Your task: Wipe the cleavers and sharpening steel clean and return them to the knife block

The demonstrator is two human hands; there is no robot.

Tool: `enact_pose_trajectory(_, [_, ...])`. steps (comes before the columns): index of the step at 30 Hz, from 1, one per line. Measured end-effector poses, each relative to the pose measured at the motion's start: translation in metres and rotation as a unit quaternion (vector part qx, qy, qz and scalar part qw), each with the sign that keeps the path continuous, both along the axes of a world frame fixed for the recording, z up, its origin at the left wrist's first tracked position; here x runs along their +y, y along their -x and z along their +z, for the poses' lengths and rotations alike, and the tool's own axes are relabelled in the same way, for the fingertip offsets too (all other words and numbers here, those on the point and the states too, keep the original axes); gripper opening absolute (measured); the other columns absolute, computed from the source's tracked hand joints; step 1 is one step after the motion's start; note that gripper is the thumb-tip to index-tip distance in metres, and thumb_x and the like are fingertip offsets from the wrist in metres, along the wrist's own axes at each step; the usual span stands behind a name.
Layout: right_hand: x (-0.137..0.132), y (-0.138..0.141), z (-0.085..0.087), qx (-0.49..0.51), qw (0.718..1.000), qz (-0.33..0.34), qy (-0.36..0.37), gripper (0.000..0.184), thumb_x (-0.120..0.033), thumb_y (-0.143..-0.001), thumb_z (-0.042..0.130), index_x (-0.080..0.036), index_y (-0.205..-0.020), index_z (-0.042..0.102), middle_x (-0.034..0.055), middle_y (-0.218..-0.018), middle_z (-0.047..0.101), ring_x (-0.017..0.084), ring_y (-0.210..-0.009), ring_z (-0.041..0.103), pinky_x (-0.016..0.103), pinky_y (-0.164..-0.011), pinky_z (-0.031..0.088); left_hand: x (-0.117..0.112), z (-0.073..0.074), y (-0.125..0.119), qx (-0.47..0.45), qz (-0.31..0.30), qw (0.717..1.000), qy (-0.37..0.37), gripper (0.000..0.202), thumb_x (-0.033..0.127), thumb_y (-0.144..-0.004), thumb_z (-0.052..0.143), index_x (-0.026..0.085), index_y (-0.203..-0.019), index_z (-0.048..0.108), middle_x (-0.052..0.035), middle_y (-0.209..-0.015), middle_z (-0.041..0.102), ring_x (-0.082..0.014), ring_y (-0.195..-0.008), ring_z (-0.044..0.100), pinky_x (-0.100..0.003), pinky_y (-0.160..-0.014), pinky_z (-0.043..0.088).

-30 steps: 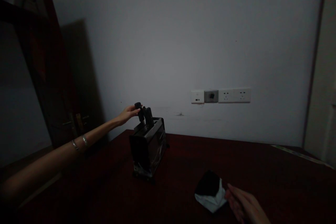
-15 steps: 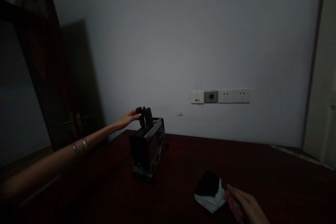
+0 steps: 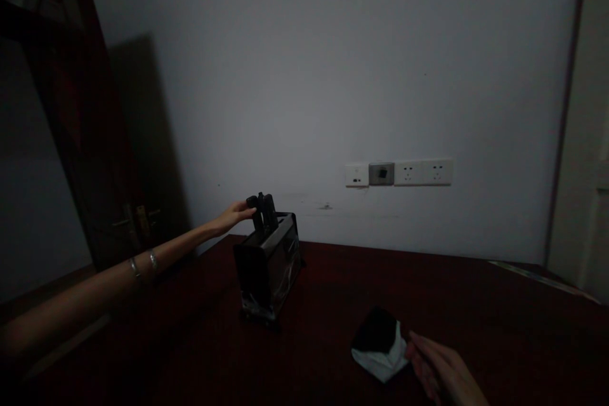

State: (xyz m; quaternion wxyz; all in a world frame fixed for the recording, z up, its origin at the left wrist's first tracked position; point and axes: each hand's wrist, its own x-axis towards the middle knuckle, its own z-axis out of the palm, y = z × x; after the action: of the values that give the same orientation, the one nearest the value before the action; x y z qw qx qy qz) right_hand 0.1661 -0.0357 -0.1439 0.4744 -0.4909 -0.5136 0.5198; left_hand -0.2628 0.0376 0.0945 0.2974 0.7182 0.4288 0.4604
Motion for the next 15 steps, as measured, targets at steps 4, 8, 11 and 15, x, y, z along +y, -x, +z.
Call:
enact_pose_trajectory(4, [-0.002, 0.0, 0.003, -0.007, 1.0, 0.012, -0.002, 0.057, -0.073, -0.056, 0.053, -0.016, -0.052, 0.059, 0.0027, -0.039, 0.049, 0.012, -0.033, 0.043, 0.023, -0.032, 0.033, 0.003, -0.002, 0.002, 0.003, 0.007, 1.0, -0.007, 0.026, 0.024, -0.069, 0.062, 0.014, -0.093, 0.064, -0.0073, -0.092, 0.066, -0.0213, -0.092, 0.057, -0.036, -0.085, 0.04])
enact_pose_trajectory(8, [-0.002, -0.001, 0.002, -0.017, 1.0, 0.008, -0.013, 0.057, -0.073, -0.055, 0.054, -0.016, -0.054, 0.061, 0.0034, -0.042, 0.051, 0.012, -0.035, 0.042, 0.023, -0.032, 0.032, 0.007, -0.006, 0.004, 0.009, 0.011, 1.0, -0.014, 0.03, 0.024, -0.069, 0.06, 0.016, -0.098, 0.063, -0.008, -0.1, 0.065, -0.0233, -0.098, 0.055, -0.037, -0.086, 0.04])
enact_pose_trajectory(11, [0.0, -0.002, 0.0, -0.024, 0.999, 0.014, -0.029, 0.057, -0.072, -0.056, 0.053, -0.015, -0.054, 0.061, 0.0028, -0.041, 0.049, 0.012, -0.035, 0.042, 0.022, -0.034, 0.034, 0.006, -0.008, 0.005, 0.023, 0.01, 0.999, -0.02, 0.036, 0.023, -0.067, 0.059, 0.016, -0.103, 0.059, -0.008, -0.105, 0.063, -0.024, -0.1, 0.054, -0.038, -0.087, 0.04])
enact_pose_trajectory(15, [0.003, -0.003, -0.004, -0.037, 0.998, 0.036, -0.036, 0.06, -0.075, -0.058, 0.05, -0.016, -0.054, 0.062, 0.0035, -0.041, 0.051, 0.013, -0.036, 0.045, 0.023, -0.035, 0.036, 0.006, -0.011, 0.006, 0.058, 0.003, 0.998, -0.029, 0.044, 0.02, -0.068, 0.055, 0.013, -0.111, 0.052, -0.0086, -0.109, 0.059, -0.0236, -0.102, 0.052, -0.039, -0.086, 0.04])
